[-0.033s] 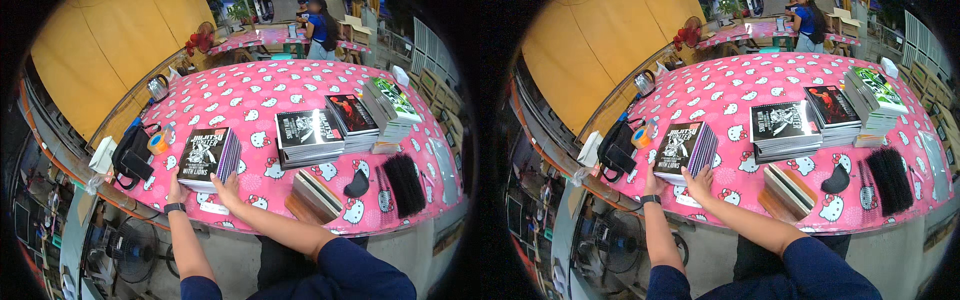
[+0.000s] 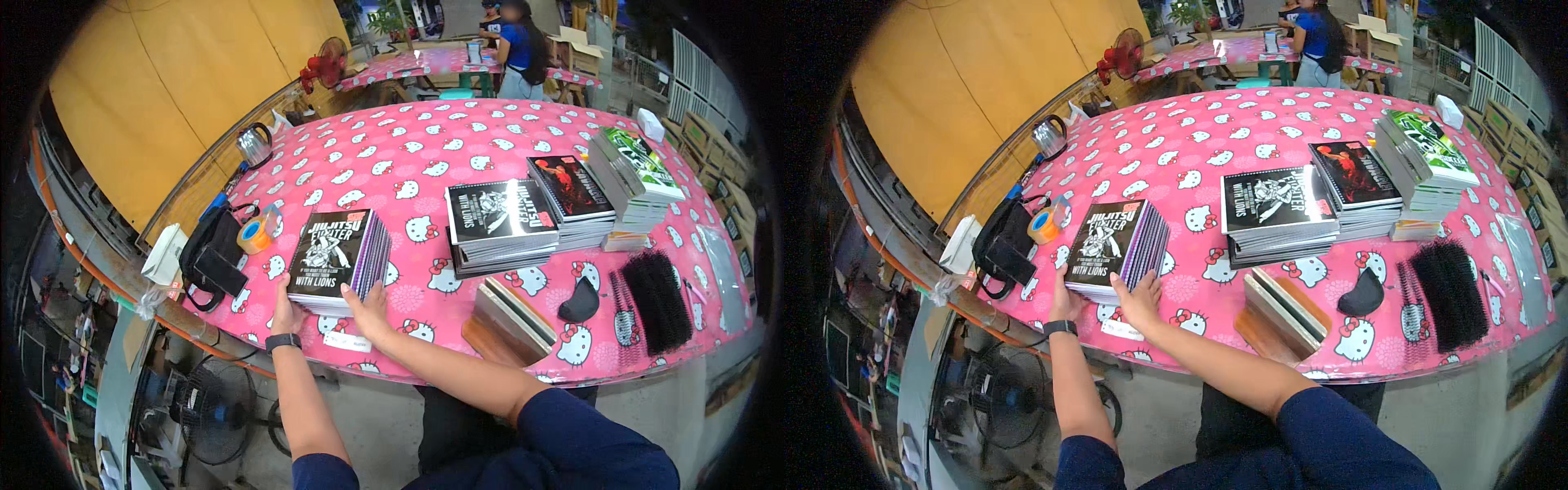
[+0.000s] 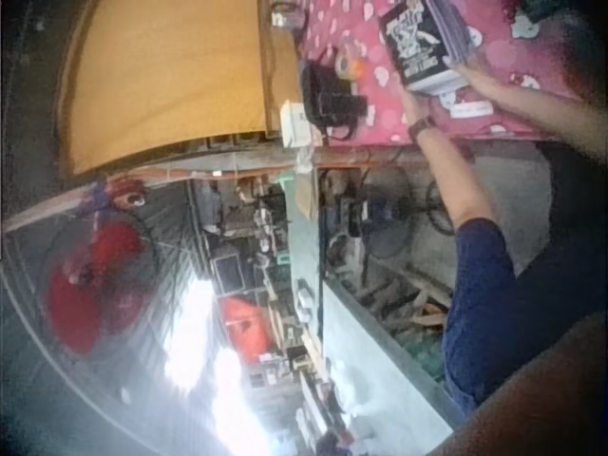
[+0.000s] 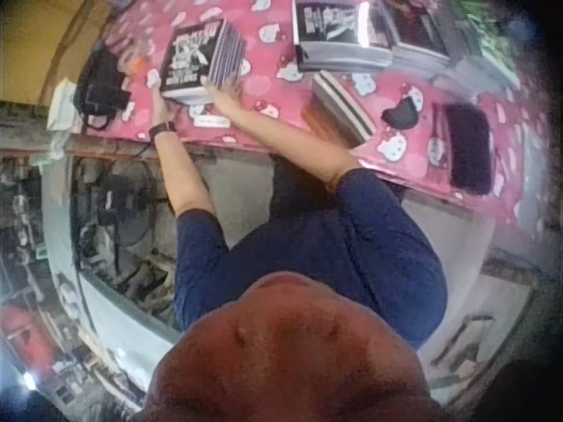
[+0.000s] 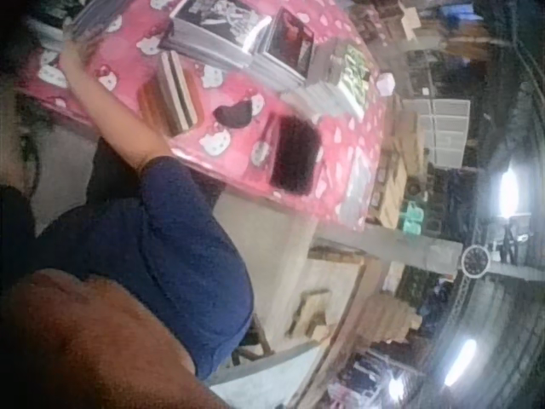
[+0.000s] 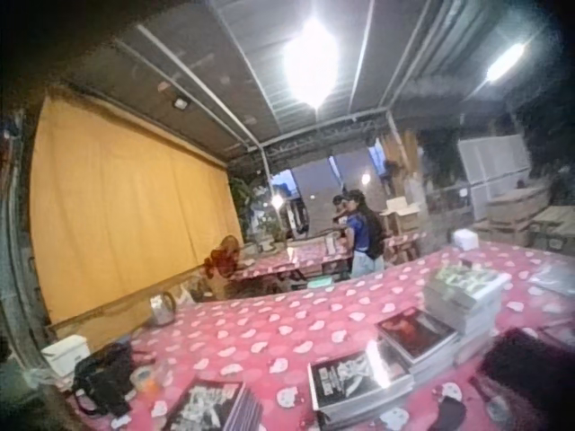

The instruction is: The person organizes stacks of notebooks on a table, moves a plastic bag, and then uses a small pink tool to trim or press down a binding element on the edge of a purple notebook.

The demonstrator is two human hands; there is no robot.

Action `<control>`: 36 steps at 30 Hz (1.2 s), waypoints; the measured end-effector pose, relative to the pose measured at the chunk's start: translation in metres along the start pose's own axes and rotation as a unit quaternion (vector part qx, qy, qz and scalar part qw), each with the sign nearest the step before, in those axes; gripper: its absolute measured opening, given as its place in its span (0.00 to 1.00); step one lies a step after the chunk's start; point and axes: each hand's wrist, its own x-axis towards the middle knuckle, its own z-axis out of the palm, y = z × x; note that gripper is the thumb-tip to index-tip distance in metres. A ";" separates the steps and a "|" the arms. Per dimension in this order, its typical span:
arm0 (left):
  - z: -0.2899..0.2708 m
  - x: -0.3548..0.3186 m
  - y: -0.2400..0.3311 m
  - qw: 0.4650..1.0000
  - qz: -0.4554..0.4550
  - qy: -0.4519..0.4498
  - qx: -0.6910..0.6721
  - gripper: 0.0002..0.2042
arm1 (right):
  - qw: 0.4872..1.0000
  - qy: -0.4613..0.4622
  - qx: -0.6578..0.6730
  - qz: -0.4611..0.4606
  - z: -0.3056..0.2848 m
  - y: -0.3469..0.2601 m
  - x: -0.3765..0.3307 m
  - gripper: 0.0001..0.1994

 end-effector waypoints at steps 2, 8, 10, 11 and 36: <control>0.014 0.015 -0.006 1.000 0.009 0.014 0.022 0.27 | 0.999 -0.014 0.032 0.003 -0.017 0.002 0.009 0.56; -0.016 -0.035 -0.006 0.961 0.169 0.204 0.085 0.31 | 0.848 -0.224 -0.208 -0.433 -0.152 -0.049 -0.101 0.38; 0.017 -0.053 -0.021 0.901 0.318 0.271 0.119 0.23 | 0.825 -0.175 -0.341 -0.416 -0.234 -0.065 -0.116 0.35; 0.049 -0.082 -0.020 0.880 0.345 0.300 0.125 0.20 | 0.829 -0.131 -0.396 -0.373 -0.266 -0.069 -0.121 0.34; 0.253 -0.099 -0.038 0.963 -0.093 -0.223 -0.119 0.18 | 0.689 0.011 -0.459 -0.561 -0.335 -0.061 -0.068 0.14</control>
